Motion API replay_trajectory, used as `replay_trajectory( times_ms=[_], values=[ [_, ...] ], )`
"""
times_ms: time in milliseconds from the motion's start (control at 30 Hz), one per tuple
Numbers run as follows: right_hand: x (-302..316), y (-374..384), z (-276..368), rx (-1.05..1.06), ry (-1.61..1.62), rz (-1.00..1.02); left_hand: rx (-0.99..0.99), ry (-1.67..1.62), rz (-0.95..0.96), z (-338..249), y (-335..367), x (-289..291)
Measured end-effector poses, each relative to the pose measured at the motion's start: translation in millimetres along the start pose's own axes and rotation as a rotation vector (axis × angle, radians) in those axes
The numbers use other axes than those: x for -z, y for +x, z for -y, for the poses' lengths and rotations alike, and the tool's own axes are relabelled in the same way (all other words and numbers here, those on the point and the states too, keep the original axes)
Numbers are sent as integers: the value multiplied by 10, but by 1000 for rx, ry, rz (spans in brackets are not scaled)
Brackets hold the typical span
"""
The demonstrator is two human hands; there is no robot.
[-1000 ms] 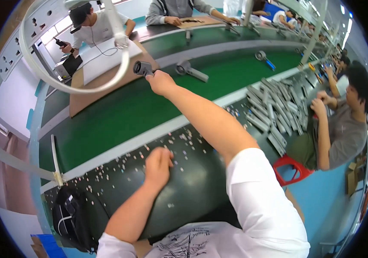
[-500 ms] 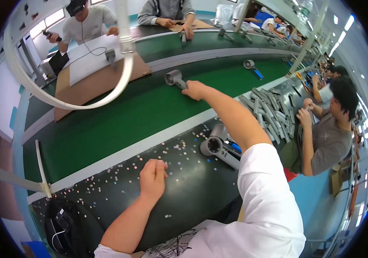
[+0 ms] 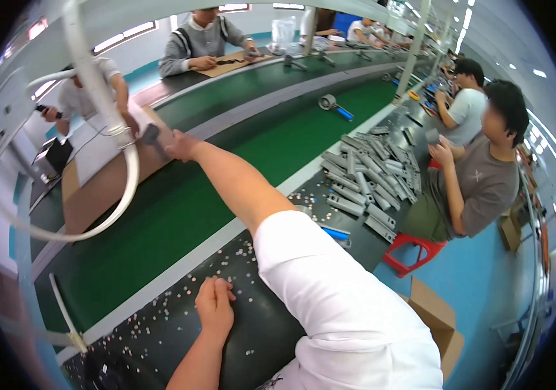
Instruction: The person assembles components of small portable handheld fans by hand, fitting fan motors, fan blades, circuit boards, and batteries into fan housings.
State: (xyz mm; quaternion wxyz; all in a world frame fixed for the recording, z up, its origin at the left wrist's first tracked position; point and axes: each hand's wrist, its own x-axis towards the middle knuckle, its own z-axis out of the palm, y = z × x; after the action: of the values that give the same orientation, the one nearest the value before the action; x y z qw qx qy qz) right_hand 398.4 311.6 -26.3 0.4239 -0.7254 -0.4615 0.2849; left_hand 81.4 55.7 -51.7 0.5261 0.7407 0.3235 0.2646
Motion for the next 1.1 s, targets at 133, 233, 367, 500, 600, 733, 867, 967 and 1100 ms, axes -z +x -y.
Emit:
replay_trajectory(
  times_ms=[133,233,367,500,600,733,867,967,1100],
  values=[
    [1485,-58,-748,-40,-489,-526,-131,-63,55,-101,129,-168],
    [2649,-462,-1356,-213,-987,-647,-72,-23,52,-94,147,-163],
    [3674,-1087,-1914,-388,-1102,-964,-61,-2,-3,-129,90,-138],
    [4439,-1621,-2471,-654,-965,-708,-62,16,43,-128,42,-92],
    [4394,-1592,-2519,-483,-858,-491,-69,8,-49,-65,29,-203],
    [3308,-1601,-1553,-114,205,-255,101,-4,9,-93,10,-96],
    [1894,-3347,-133,138,637,30,-28,-480,-41,-607,-292,-441],
    [960,-4622,121,350,569,-8,26,-972,139,-1008,-587,-763],
    [694,-5088,-148,627,9,-216,226,-899,23,-1157,-932,-846]
  ],
)
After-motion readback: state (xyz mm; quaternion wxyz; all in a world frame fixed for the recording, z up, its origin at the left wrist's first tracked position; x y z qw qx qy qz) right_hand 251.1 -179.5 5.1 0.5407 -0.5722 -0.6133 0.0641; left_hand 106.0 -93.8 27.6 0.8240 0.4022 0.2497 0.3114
